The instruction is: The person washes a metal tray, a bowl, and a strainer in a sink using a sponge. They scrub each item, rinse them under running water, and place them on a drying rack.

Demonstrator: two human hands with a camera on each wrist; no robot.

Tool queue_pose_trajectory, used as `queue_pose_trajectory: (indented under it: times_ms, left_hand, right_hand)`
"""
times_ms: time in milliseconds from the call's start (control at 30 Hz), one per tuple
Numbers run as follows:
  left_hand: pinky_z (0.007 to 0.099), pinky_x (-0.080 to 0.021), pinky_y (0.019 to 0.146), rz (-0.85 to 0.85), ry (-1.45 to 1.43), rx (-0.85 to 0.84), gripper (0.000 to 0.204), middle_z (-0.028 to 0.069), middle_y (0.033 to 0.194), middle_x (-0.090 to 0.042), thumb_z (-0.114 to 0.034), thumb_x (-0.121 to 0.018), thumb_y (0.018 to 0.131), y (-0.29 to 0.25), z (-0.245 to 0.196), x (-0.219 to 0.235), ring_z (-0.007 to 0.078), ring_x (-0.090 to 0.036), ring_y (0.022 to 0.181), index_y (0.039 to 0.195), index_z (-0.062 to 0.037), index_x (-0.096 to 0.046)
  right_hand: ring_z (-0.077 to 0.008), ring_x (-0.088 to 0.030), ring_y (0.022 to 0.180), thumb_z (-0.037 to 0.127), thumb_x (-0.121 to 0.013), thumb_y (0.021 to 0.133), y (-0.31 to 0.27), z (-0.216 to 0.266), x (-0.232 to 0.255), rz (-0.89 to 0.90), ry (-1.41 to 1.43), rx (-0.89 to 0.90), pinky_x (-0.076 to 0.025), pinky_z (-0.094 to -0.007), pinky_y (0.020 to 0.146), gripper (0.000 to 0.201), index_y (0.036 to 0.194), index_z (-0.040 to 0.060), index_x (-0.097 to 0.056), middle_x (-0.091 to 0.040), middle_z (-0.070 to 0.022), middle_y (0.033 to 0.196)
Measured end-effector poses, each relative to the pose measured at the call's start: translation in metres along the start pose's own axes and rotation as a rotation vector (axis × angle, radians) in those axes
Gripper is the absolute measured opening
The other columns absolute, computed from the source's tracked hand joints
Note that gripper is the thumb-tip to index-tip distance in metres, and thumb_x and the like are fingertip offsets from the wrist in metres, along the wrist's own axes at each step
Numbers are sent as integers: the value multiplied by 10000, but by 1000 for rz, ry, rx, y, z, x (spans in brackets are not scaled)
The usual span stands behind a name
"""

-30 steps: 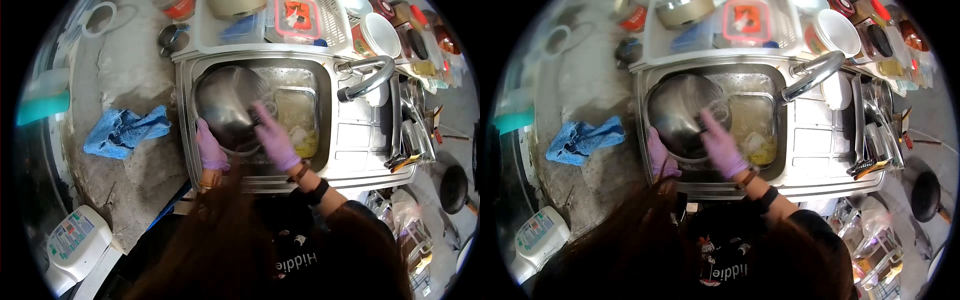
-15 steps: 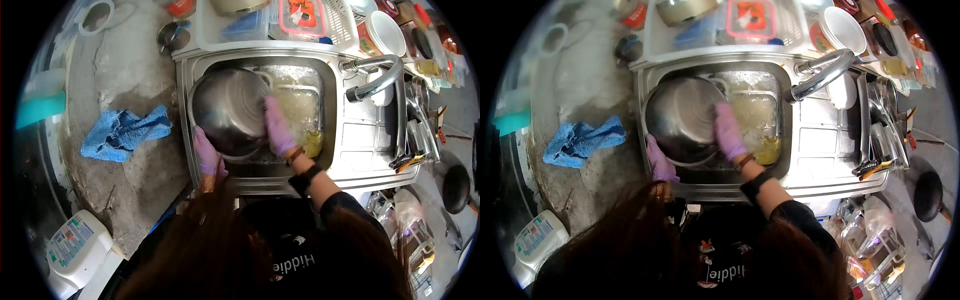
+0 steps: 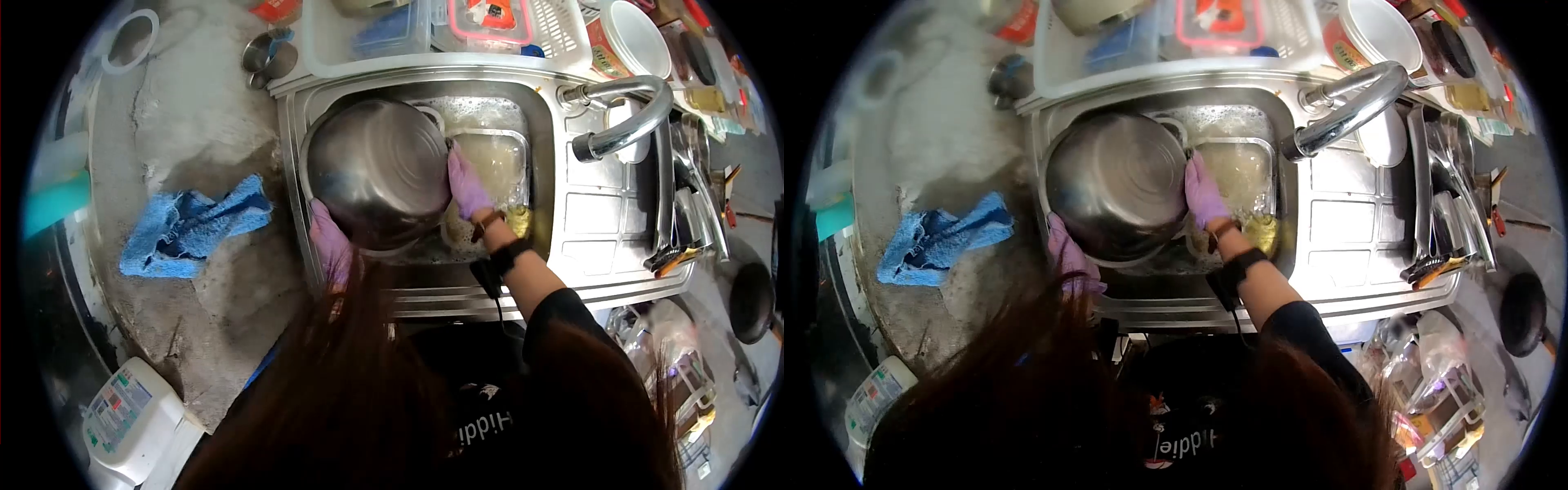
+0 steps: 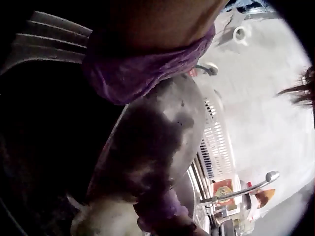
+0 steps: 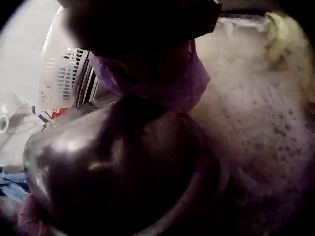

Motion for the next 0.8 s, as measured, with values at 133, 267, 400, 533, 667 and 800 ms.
queue_pose_trajectory:
  times_ms: [133,267,400,533,667,800]
  left_hand:
    - [338,-448,821,-7,-38,45,486,86,1125,-563,-435,-436,911,2,-7,-2,200,-552,955,1146,-23,-542]
    - [255,-434,712,-48,7,22,463,41,900,-596,-391,-414,936,-7,-20,-12,140,-531,755,1010,35,-578]
    - [256,-423,720,-129,135,12,445,43,878,-589,-373,-407,941,-9,-26,-12,128,-519,769,991,35,-578]
    - [286,-421,773,-13,142,41,467,54,932,-585,-394,-402,941,-4,-25,-7,142,-516,817,1014,33,-576]
    - [290,-429,783,-105,-75,162,486,77,908,-594,-407,-384,943,-22,-26,-22,172,-536,837,1020,29,-583]
    - [297,-439,757,11,116,-40,536,114,915,-595,-434,-407,927,-14,-16,-19,194,-545,815,1046,58,-584]
  right_hand:
    - [-323,-348,1257,122,-451,894,-79,37,-34,-102,-545,551,-273,-341,1042,441,1301,-21,-360,-356,-208,1352]
    - [-389,-354,1225,170,-447,894,-15,35,-31,-91,-387,627,-272,-372,1042,454,1297,-20,-359,-388,-257,1303]
    - [-361,-339,1246,243,-421,922,-5,9,2,-24,-180,115,-262,-349,1047,484,1311,-27,-325,-366,-249,1326]
    - [-356,-277,1289,150,-444,900,-75,35,-25,-33,-378,558,-220,-388,1066,447,1318,20,-358,-321,-217,1369]
    - [-326,-372,1237,110,-425,893,-23,52,-27,-10,-358,616,-283,-345,1035,389,1276,45,-429,-409,-209,1308]
    - [-178,-563,967,55,-431,880,0,-43,42,-143,-42,-217,-409,-257,874,314,1161,78,-569,-611,-147,1077]
Point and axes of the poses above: each hand's wrist, its own y-axis towards the middle knuckle, its own x-axis out of the back of the hand, z = x × y, the point moved 3 cm from there along y, towards the middle knuckle
